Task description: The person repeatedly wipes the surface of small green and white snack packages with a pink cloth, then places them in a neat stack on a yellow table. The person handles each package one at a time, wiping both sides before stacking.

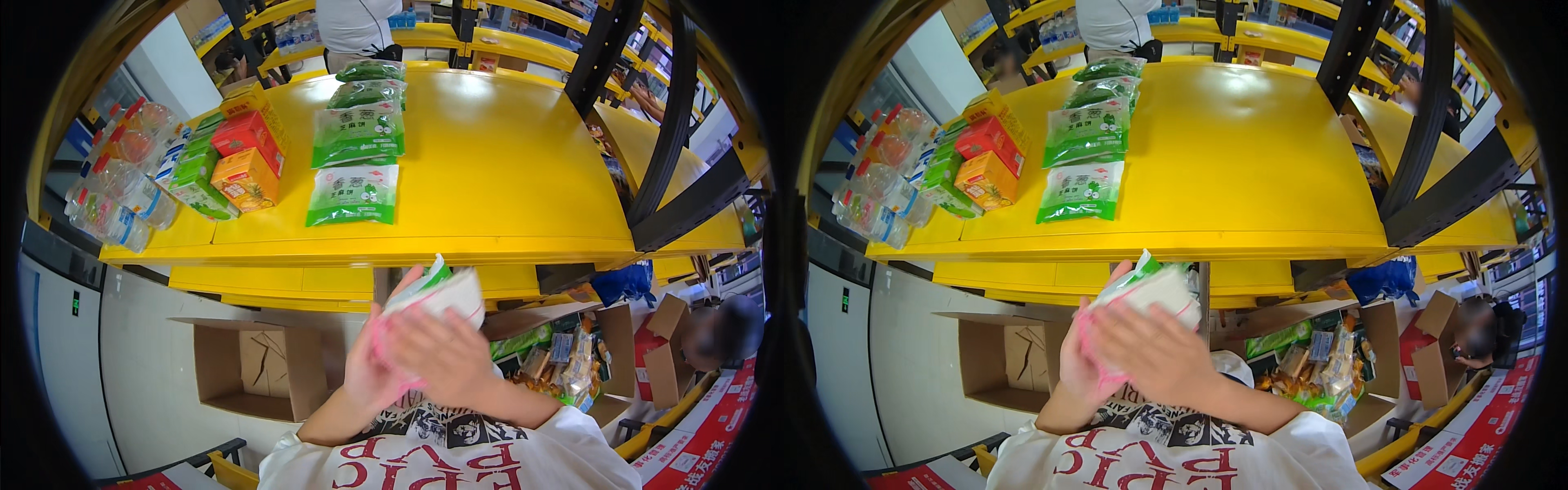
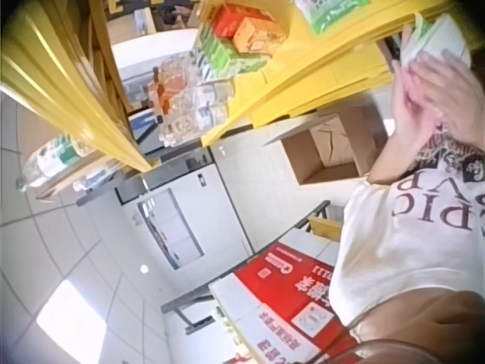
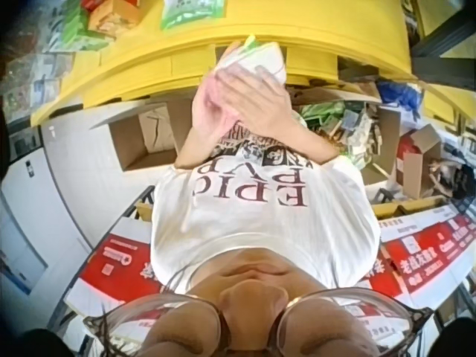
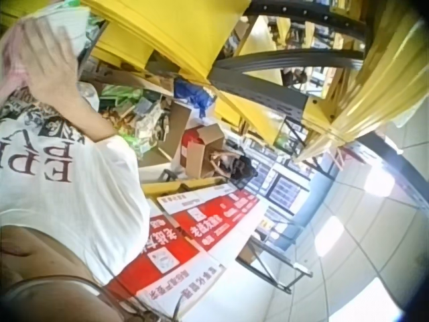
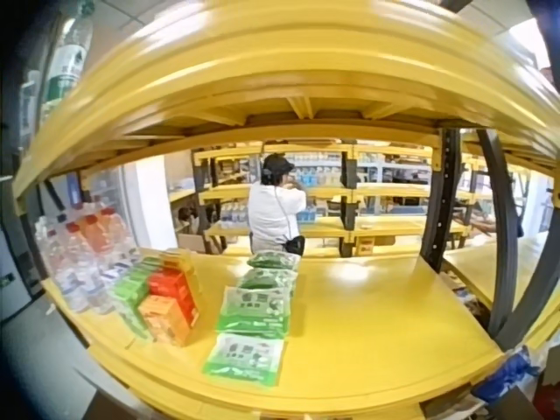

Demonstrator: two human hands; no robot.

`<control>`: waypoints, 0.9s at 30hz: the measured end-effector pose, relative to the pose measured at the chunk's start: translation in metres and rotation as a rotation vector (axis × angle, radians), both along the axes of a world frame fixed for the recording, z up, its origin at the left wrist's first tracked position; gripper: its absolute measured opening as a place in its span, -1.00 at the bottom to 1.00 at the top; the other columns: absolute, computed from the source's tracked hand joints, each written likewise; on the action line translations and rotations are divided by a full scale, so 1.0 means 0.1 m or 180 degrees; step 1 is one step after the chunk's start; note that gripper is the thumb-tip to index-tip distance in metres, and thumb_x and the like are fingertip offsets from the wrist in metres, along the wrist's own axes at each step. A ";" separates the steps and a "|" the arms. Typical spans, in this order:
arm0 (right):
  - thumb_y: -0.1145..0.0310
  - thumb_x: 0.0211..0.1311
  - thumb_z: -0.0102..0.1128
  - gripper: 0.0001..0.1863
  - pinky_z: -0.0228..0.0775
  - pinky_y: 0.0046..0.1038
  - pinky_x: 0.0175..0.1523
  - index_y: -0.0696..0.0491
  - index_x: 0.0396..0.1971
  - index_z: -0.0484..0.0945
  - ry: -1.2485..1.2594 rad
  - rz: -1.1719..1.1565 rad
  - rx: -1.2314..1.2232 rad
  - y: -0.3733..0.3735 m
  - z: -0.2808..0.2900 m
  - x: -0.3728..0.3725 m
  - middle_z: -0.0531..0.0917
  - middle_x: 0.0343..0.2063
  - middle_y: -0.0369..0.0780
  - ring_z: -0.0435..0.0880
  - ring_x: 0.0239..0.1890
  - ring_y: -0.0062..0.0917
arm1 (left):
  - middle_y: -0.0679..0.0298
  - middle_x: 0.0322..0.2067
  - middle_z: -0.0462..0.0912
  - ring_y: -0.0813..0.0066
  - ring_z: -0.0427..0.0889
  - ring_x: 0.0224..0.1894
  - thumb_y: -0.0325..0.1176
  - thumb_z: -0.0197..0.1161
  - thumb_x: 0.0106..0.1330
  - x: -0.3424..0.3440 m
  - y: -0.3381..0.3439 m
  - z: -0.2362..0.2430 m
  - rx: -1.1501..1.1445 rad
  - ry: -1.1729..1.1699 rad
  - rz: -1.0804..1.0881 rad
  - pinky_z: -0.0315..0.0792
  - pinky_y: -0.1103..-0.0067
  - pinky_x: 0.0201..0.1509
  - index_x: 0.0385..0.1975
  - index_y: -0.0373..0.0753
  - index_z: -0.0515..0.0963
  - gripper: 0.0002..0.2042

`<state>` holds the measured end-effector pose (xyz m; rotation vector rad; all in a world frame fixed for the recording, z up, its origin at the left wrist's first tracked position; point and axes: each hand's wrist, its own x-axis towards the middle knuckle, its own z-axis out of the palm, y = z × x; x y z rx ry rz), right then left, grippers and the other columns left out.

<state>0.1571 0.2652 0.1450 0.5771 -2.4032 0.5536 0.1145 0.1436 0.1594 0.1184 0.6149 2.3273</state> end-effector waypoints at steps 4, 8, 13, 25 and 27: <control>0.33 0.03 -0.01 -0.59 -0.01 -0.22 0.24 0.04 -0.04 0.44 -0.0365 -0.0201 -0.0737 0.18 0.07 -0.09 0.41 0.06 -0.21 0.30 0.16 -0.38 | 0.13 0.25 0.00 0.24 0.01 0.29 -0.02 -0.34 0.35 0.04 -0.02 0.05 0.0177 -0.0134 0.0263 -0.11 0.28 0.32 0.27 -0.14 -0.11 -0.45; 0.38 -0.01 0.00 -0.58 -0.03 -0.27 0.26 0.01 -0.06 0.46 -0.0123 0.0348 0.0005 -0.03 0.13 0.10 0.44 0.03 -0.26 0.30 0.16 -0.47 | 0.11 0.25 0.00 0.19 0.03 0.28 -0.04 -0.34 0.35 -0.01 0.06 0.14 0.0397 -0.0183 0.0160 -0.06 0.28 0.30 0.27 -0.15 -0.13 -0.45; 0.34 0.01 0.00 -0.56 -0.06 -0.32 0.27 0.05 -0.03 0.42 0.0008 0.0021 0.0188 0.17 0.25 -0.04 0.42 0.04 -0.24 0.28 0.18 -0.45 | 0.16 0.25 -0.01 0.25 0.03 0.28 -0.01 -0.33 0.35 0.02 0.07 0.16 0.0439 0.0041 -0.0040 -0.08 0.35 0.31 0.26 -0.21 -0.13 -0.43; 0.54 -0.16 0.32 -0.55 0.37 -0.48 -0.12 0.19 -0.15 0.45 -0.0635 0.0162 -0.2523 0.39 0.29 -0.06 0.56 -0.28 -0.19 0.56 -0.22 -0.45 | 0.11 0.21 0.03 0.26 0.04 0.26 0.09 -0.19 0.28 -0.08 0.15 -0.02 -0.0996 0.1960 0.0990 -0.01 0.38 0.26 0.13 -0.29 0.13 -0.40; 0.51 -0.18 0.32 -0.63 0.41 -0.45 -0.15 0.09 -0.24 0.51 0.0087 0.0244 -0.1458 0.40 0.31 -0.07 0.57 -0.27 -0.22 0.56 -0.23 -0.43 | 0.04 0.19 0.08 0.22 0.09 0.23 0.16 -0.26 0.26 -0.07 0.20 0.00 -0.0778 0.1478 0.1065 -0.01 0.35 0.27 0.16 -0.30 0.08 -0.34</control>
